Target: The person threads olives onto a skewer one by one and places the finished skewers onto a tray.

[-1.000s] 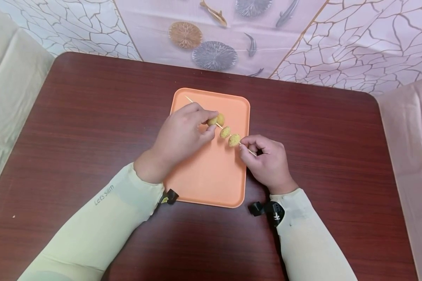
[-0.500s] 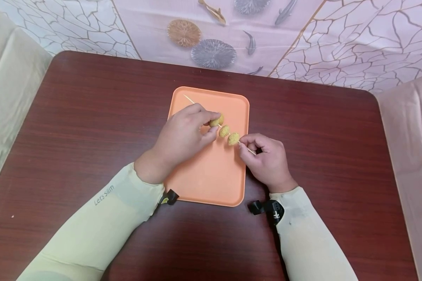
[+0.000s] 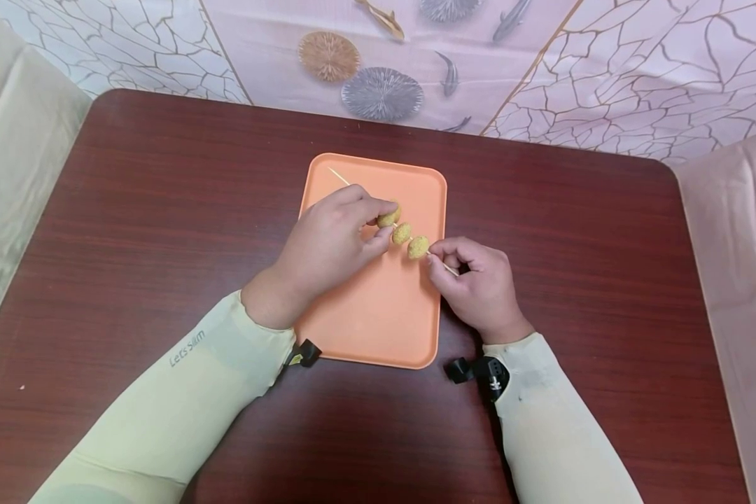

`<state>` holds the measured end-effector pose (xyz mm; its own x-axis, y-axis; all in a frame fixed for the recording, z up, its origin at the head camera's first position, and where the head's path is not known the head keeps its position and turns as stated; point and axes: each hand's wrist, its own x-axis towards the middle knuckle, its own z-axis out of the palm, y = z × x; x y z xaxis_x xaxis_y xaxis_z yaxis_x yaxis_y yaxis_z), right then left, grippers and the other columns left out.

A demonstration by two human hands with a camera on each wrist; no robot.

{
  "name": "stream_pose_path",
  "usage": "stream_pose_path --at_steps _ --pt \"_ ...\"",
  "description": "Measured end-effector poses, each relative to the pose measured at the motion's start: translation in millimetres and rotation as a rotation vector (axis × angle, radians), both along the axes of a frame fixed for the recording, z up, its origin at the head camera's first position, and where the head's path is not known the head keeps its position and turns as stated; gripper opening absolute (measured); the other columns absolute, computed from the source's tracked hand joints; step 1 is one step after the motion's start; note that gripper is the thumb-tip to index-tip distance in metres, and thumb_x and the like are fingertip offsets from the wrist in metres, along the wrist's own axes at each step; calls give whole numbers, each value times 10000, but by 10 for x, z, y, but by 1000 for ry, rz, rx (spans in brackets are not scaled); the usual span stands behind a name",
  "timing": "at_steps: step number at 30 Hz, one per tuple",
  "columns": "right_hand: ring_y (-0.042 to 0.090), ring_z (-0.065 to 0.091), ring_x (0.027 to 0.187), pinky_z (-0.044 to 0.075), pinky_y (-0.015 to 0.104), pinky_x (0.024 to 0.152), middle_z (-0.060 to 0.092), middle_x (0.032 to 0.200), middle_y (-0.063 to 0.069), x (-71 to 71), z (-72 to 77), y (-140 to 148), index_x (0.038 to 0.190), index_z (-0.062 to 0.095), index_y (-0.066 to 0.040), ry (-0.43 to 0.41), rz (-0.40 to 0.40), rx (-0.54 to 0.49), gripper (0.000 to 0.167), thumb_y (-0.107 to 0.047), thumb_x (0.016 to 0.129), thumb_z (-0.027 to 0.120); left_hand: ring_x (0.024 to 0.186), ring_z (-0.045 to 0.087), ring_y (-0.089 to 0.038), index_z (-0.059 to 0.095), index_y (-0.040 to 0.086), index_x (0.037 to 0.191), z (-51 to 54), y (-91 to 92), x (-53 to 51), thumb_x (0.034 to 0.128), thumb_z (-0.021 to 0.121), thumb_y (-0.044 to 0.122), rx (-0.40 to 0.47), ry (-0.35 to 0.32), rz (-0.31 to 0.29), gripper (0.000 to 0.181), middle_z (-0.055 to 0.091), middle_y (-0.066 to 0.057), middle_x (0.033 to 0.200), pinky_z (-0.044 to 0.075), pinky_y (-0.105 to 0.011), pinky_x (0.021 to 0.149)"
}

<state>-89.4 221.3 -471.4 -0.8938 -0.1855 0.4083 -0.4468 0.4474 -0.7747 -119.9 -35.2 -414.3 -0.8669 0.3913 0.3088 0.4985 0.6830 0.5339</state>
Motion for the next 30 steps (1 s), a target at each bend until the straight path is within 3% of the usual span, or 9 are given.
stream_pose_path --at_steps 9,15,20,30 --pt "53 457 583 366 169 566 572 624 -22 -6 -1 7 951 825 -77 -2 -2 3 98 16 921 824 881 665 -192 854 112 1261 -14 9 -2 995 815 155 24 16 -2 272 726 -40 1032 600 -345 791" --pt "55 464 583 368 169 562 578 625 -19 -12 -24 2 956 824 -62 -6 -2 -5 64 -4 930 831 924 681 -202 849 96 1262 -8 2 -4 992 817 141 38 -15 -13 275 723 -52 1053 612 -347 842" --pt "60 468 588 381 164 576 569 629 -21 -16 -27 0 980 837 -75 -9 -11 13 57 -31 945 828 980 680 -215 821 92 1300 37 -21 -32 1001 833 160 35 -79 -33 307 715 -63 1118 616 -351 911" --pt "53 450 551 362 165 543 538 598 -19 -24 7 2 974 829 -55 -22 -106 10 45 -93 967 805 1103 712 -243 761 103 1360 185 -137 -188 981 841 168 4 -85 -65 392 722 -84 1274 621 -382 987"
